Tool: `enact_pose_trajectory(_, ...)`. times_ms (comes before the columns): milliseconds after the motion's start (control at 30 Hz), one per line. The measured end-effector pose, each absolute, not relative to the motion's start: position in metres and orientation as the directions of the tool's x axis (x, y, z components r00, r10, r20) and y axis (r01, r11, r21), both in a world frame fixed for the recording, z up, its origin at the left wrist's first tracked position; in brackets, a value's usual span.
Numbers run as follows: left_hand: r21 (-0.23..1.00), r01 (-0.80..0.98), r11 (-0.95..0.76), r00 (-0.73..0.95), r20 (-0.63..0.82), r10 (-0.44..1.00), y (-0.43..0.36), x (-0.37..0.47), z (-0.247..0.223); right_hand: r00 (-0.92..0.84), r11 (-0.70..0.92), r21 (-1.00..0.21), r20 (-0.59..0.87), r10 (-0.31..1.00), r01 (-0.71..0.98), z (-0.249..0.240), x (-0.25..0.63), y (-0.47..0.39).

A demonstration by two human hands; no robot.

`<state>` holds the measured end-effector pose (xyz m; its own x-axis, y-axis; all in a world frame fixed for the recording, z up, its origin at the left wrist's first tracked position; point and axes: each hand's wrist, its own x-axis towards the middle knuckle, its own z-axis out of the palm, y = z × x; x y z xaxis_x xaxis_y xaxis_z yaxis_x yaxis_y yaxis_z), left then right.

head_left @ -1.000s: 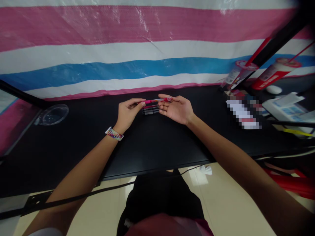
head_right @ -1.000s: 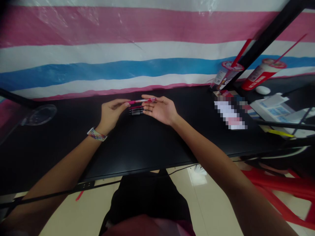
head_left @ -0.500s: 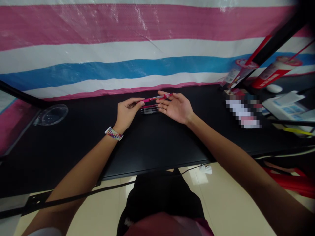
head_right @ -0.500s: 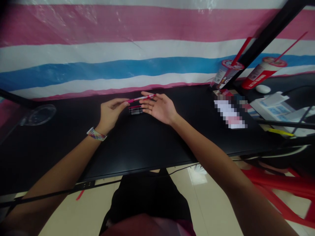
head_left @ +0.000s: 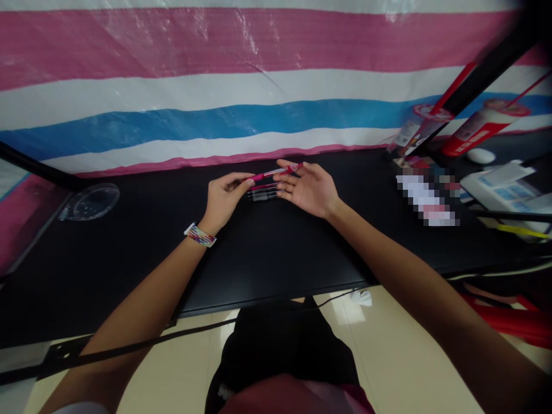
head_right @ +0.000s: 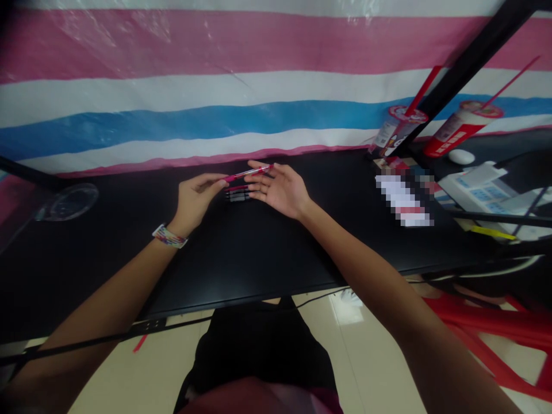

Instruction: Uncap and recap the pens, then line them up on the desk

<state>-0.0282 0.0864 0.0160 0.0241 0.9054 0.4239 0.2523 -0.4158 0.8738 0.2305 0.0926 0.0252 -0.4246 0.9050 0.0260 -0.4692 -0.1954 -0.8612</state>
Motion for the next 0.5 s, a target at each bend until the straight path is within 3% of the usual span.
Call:
enact_pose_trajectory(133,0.851,0.292,-0.436,0.044,0.443,0.895,0.09,-0.03,0.015,-0.199,0.132,-0.964,0.18,0.963,-0.232,0.022,0.23,0.098)
enact_pose_trajectory(267,0.79,0.407,-0.459,0.072,0.474,0.878,0.099,-0.032,0.012,-0.078,0.448,-0.883,0.442,0.894,0.139,0.015,0.236,0.111)
enact_pose_trajectory(400,0.731,0.53,-0.429,0.078,0.461,0.884,0.111,-0.033,0.007,-0.13,0.501,-0.765,0.494,0.86,0.404,0.001,0.243,0.125)
enact_pose_trajectory(500,0.709,0.574,-0.409,0.08,0.448,0.89,0.117,-0.035,0.002,-0.199,0.485,-0.74,0.447,0.872,0.466,-0.01,0.246,0.132)
